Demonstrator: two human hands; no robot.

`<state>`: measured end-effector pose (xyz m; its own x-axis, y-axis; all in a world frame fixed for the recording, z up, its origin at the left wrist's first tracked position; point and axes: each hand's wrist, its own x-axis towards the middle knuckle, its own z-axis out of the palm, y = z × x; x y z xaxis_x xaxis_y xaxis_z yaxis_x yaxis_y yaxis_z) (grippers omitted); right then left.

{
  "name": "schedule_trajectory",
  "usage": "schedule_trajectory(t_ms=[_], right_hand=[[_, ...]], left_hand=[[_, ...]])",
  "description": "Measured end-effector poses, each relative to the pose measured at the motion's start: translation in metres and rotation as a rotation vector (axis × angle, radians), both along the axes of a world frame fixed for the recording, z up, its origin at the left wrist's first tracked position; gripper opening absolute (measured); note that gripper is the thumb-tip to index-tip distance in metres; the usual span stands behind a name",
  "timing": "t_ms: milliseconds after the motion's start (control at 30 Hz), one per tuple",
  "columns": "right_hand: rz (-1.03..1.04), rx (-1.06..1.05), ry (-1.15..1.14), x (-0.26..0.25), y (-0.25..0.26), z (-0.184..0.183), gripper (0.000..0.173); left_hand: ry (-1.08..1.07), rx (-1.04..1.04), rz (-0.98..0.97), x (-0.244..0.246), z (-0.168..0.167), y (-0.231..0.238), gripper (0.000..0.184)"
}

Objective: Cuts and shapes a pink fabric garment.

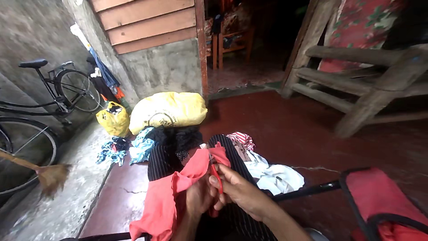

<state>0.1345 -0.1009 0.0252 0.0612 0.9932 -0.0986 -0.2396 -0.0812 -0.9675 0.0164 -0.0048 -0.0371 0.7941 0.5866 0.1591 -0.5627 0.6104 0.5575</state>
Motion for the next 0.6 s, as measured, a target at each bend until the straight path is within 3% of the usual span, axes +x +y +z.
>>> schedule_trajectory(t_ms=[200,433,500,600], right_hand=[[-0.061,-0.033,0.026,0.004,0.005,-0.018,0.030],[-0.120,-0.149,-0.009,0.011,0.014,-0.040,0.035],[-0.212,-0.115,-0.085,0.013,0.014,-0.041,0.038],[-0.494,-0.021,-0.363,0.024,0.013,-0.048,0.045]], left_hand=[[0.054,-0.095,-0.015,0.009,-0.010,0.006,0.047],[0.343,-0.043,0.041,0.018,-0.032,0.008,0.056],[0.467,-0.017,0.060,0.019,-0.036,0.006,0.051],[0.604,-0.024,0.129,0.021,-0.047,0.006,0.027]])
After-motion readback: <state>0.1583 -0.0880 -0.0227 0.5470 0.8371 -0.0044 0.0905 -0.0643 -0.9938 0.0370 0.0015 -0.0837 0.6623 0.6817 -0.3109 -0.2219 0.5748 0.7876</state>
